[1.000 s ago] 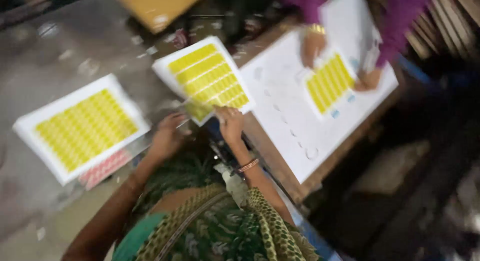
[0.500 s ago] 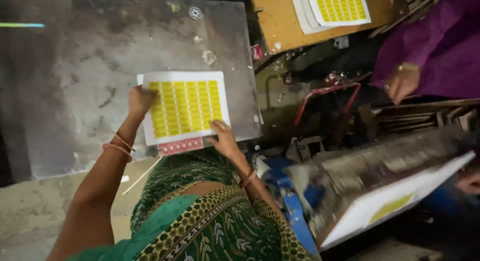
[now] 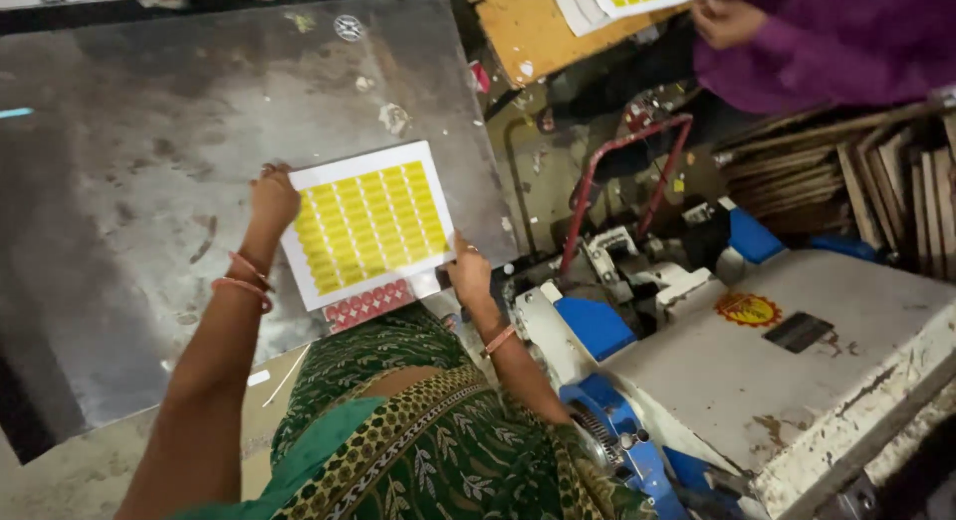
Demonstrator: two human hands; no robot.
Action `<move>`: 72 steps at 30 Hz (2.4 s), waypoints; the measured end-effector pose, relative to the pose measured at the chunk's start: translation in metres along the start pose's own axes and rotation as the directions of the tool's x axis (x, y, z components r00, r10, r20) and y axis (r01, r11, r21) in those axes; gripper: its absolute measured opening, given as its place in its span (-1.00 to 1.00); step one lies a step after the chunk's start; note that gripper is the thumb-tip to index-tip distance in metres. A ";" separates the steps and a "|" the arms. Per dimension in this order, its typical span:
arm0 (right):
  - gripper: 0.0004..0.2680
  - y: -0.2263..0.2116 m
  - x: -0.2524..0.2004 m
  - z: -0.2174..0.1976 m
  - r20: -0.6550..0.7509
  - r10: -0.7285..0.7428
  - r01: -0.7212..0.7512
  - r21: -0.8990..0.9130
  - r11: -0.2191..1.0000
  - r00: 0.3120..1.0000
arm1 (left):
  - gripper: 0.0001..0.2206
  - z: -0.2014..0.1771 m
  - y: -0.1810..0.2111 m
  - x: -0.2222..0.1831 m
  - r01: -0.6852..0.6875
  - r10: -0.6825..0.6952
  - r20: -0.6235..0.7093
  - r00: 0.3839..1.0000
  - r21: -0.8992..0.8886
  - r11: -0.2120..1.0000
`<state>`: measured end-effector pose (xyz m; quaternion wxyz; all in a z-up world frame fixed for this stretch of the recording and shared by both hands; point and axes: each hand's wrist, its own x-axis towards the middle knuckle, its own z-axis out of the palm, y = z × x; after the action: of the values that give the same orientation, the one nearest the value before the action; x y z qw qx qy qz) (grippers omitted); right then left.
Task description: Placing yellow label sheets onto a printing press and removing them after processing.
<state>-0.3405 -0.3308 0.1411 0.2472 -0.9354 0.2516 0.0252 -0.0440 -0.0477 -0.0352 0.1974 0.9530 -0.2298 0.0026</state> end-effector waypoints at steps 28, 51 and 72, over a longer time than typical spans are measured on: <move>-0.73 0.575 -0.343 -0.410 -0.815 0.580 0.134 0.576 0.806 0.009 | -0.73 -0.058 0.460 -0.116 -0.514 0.530 -0.075 0.845 -0.391 0.764; -0.53 0.028 -0.049 -0.120 -0.225 -0.527 0.573 0.363 0.735 0.819 | -0.66 0.006 0.337 -0.113 0.295 -0.273 0.144 0.951 -0.686 0.665; -0.42 0.019 0.002 0.022 -0.063 0.002 -0.002 0.002 1.000 0.998 | -0.56 -0.048 0.020 -0.030 0.020 -0.019 0.075 0.997 -0.012 1.000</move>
<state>-0.3463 -0.3354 0.1132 0.2399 -0.9353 0.2603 -0.0042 -0.0755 -0.0329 0.0138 0.1948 0.9533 -0.2277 -0.0365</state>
